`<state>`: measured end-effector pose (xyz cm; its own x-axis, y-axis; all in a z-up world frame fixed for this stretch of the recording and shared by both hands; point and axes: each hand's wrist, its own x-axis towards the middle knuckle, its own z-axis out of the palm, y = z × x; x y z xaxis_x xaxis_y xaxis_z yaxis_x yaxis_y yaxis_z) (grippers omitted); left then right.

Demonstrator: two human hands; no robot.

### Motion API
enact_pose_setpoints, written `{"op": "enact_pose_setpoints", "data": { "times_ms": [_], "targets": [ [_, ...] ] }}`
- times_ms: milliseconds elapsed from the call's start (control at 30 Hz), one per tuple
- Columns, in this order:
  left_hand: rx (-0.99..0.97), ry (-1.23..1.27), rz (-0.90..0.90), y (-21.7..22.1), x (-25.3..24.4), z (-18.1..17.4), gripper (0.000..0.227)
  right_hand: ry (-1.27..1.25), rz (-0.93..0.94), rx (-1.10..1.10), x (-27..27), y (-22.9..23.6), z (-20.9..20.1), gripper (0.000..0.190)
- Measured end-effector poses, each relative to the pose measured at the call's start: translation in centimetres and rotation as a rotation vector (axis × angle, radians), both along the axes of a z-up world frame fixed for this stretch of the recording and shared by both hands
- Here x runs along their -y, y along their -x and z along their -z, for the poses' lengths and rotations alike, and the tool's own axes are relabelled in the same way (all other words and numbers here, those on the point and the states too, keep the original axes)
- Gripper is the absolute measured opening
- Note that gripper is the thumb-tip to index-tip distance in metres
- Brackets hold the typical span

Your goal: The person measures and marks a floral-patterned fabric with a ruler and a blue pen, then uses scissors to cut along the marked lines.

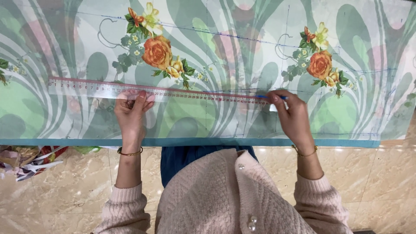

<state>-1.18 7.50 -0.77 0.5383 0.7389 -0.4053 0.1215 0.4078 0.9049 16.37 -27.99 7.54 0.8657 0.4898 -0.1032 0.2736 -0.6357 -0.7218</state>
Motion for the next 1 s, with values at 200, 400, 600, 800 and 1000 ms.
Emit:
{"op": "enact_pose_setpoints", "data": {
  "times_ms": [200, 400, 600, 800, 1000],
  "targets": [
    [-0.008, -0.002, -0.002, 0.3, -0.2, 0.9, 0.023, -0.076, -0.017, -0.051, -2.3, 0.3, 0.6, 0.018],
    [-0.034, 0.010, 0.006, 0.7, -0.5, 1.4, 0.021, 0.007, 0.032, 0.014, 3.0, -0.9, 0.6, 0.016],
    [0.007, 0.218, 0.066, 2.4, 0.4, 0.7, 0.013, 0.076, 0.242, 0.082, 10.1, -1.5, -3.2, 0.024],
    [-0.002, 0.314, 0.039, 2.7, 7.6, 0.4, 0.017, -0.004, 0.366, 0.142, 15.9, -2.7, -2.6, 0.032],
    [-0.007, 0.273, 0.022, 1.5, 12.2, 0.1, 0.013, -0.114, 0.313, 0.124, 17.8, -4.8, -1.1, 0.033]
  ]
}}
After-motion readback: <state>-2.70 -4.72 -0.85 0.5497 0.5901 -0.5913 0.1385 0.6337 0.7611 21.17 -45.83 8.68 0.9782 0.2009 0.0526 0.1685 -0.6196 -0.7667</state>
